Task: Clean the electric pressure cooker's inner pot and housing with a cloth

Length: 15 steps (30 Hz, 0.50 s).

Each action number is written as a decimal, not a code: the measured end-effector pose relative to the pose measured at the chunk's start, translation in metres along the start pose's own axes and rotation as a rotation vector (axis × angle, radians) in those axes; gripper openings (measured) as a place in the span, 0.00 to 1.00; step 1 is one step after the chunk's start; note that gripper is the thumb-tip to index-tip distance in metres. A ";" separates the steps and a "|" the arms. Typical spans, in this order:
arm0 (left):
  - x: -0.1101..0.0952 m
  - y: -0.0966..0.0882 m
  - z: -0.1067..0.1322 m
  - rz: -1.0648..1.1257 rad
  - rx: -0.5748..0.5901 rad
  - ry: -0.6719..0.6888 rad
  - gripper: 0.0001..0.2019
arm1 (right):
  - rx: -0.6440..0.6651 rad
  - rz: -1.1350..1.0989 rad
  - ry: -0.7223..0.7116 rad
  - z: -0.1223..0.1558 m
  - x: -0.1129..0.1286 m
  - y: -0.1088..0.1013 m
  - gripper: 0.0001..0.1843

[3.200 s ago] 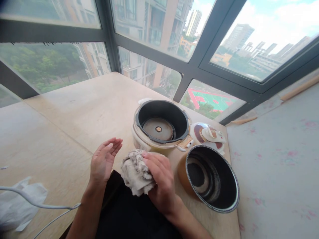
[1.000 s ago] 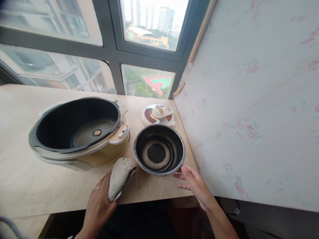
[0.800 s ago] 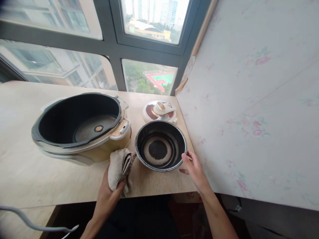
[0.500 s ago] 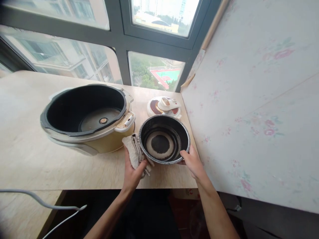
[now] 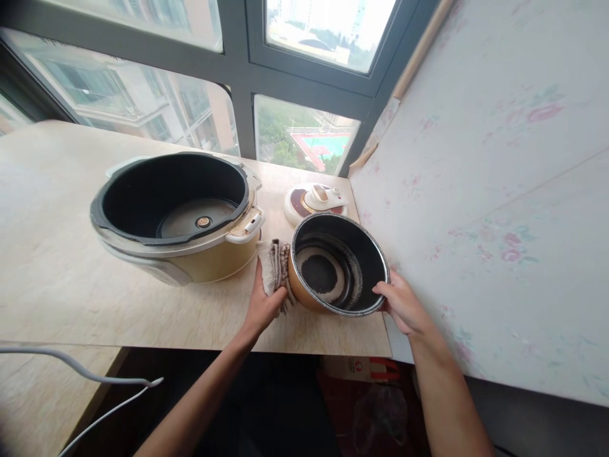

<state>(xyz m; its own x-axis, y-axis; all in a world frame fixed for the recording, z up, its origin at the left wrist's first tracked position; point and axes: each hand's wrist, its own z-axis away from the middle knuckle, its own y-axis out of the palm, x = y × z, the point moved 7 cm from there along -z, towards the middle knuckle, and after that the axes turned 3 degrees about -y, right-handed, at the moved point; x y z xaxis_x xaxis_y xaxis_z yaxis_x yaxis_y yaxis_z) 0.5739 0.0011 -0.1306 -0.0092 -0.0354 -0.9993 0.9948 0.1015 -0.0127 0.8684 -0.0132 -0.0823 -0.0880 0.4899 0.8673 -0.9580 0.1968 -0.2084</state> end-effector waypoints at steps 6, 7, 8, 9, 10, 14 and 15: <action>0.018 -0.006 -0.001 0.121 0.093 -0.116 0.42 | 0.040 0.027 -0.041 0.006 0.024 -0.013 0.22; 0.021 -0.008 0.001 0.093 0.090 -0.117 0.41 | 0.058 0.026 -0.045 0.006 0.028 -0.013 0.22; 0.025 -0.010 0.002 0.043 0.075 -0.127 0.41 | 0.076 0.025 -0.049 0.007 0.033 -0.013 0.22; 0.030 -0.014 0.002 -0.019 0.048 -0.144 0.42 | 0.090 0.026 -0.052 0.008 0.039 -0.012 0.21; 0.033 -0.017 0.003 -0.088 0.017 -0.158 0.42 | 0.100 0.028 -0.055 0.009 0.044 -0.011 0.21; 0.033 -0.031 0.002 -0.291 -0.044 -0.075 0.44 | 0.124 0.044 -0.076 0.012 0.067 -0.007 0.21; 0.029 -0.032 0.002 -0.341 -0.033 -0.030 0.44 | 0.125 0.044 -0.083 0.013 0.073 -0.007 0.21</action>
<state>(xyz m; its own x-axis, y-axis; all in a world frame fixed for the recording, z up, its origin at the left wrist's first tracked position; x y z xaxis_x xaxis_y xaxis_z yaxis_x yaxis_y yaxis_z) 0.5420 -0.0051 -0.1596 -0.3374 -0.1022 -0.9358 0.9310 0.1111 -0.3478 0.8650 0.0098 -0.0119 -0.1483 0.4224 0.8942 -0.9787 0.0668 -0.1939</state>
